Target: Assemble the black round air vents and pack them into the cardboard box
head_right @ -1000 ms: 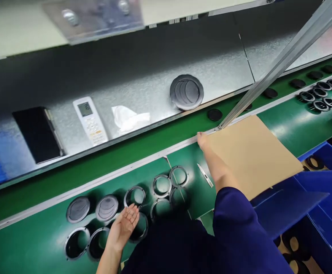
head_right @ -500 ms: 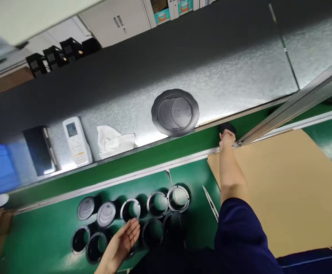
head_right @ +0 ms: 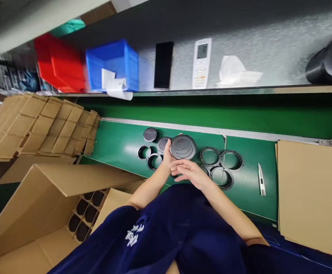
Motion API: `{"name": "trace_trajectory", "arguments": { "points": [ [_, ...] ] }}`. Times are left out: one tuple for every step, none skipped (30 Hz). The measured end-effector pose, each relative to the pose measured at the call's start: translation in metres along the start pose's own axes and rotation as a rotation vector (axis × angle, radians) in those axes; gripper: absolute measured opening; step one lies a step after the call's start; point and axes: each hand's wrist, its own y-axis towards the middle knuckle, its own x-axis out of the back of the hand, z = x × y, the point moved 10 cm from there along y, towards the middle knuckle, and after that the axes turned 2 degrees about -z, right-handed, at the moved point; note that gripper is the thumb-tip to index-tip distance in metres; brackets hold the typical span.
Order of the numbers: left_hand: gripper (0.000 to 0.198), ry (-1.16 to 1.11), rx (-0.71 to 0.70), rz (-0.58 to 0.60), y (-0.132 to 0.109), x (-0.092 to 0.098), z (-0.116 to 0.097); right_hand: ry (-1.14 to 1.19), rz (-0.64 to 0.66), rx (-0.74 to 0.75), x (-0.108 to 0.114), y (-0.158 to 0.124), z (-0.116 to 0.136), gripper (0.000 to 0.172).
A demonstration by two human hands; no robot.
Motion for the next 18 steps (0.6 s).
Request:
{"name": "trace_trajectory", "arguments": {
  "points": [
    [0.061, -0.036, 0.050, 0.011, -0.008, 0.004, -0.004, -0.176, 0.025, 0.010, -0.010, -0.003, 0.006, 0.039],
    [0.063, -0.058, 0.101, 0.023, -0.016, 0.008, -0.007, -0.366, -0.017, 0.078, -0.012, -0.004, 0.019, 0.040],
    [0.064, -0.072, 0.150, 0.033, -0.025, 0.011, -0.010, -0.564, -0.114, 0.197, -0.009, -0.004, 0.039, 0.040],
    [0.065, -0.080, 0.195, 0.044, -0.033, 0.014, -0.011, -0.760, -0.240, 0.343, -0.006, -0.005, 0.061, 0.039],
    [0.065, -0.086, 0.231, 0.055, -0.042, 0.017, -0.013, -0.941, -0.354, 0.476, -0.006, -0.008, 0.080, 0.038],
    [0.065, -0.092, 0.254, 0.065, -0.049, 0.021, -0.015, -1.096, -0.427, 0.569, -0.010, -0.007, 0.090, 0.038],
    [0.065, -0.098, 0.267, 0.073, -0.055, 0.024, -0.018, -1.216, -0.456, 0.618, -0.015, -0.004, 0.093, 0.038],
    [0.064, -0.102, 0.272, 0.081, -0.061, 0.028, -0.021, -1.297, -0.455, 0.632, -0.020, 0.001, 0.091, 0.040],
    [0.064, -0.103, 0.274, 0.087, -0.065, 0.033, -0.025, -1.344, -0.438, 0.630, -0.025, 0.007, 0.085, 0.042],
    [0.064, -0.102, 0.276, 0.092, -0.069, 0.037, -0.029, -1.370, -0.418, 0.626, -0.030, 0.012, 0.079, 0.043],
    [0.065, -0.095, 0.286, 0.099, -0.072, 0.041, -0.032, -1.383, -0.400, 0.626, -0.035, 0.016, 0.072, 0.043],
    [0.065, -0.082, 0.304, 0.106, -0.075, 0.044, -0.035, -1.389, -0.386, 0.630, -0.041, 0.018, 0.066, 0.043],
    [0.065, -0.063, 0.325, 0.116, -0.078, 0.047, -0.037, -1.388, -0.376, 0.637, -0.047, 0.020, 0.061, 0.043],
    [0.064, -0.042, 0.340, 0.128, -0.081, 0.049, -0.039, -1.385, -0.368, 0.645, -0.053, 0.021, 0.057, 0.043],
    [0.063, -0.021, 0.348, 0.141, -0.083, 0.051, -0.042, -1.381, -0.363, 0.656, -0.058, 0.023, 0.054, 0.043],
    [0.062, -0.007, 0.345, 0.153, -0.085, 0.051, -0.046, -1.380, -0.362, 0.674, -0.064, 0.023, 0.053, 0.042],
    [0.060, -0.003, 0.327, 0.161, -0.087, 0.051, -0.050, -1.385, -0.359, 0.698, -0.070, 0.023, 0.053, 0.041],
    [0.058, -0.006, 0.296, 0.162, -0.088, 0.051, -0.054, -1.397, -0.352, 0.727, -0.077, 0.023, 0.053, 0.040]
  ]
}}
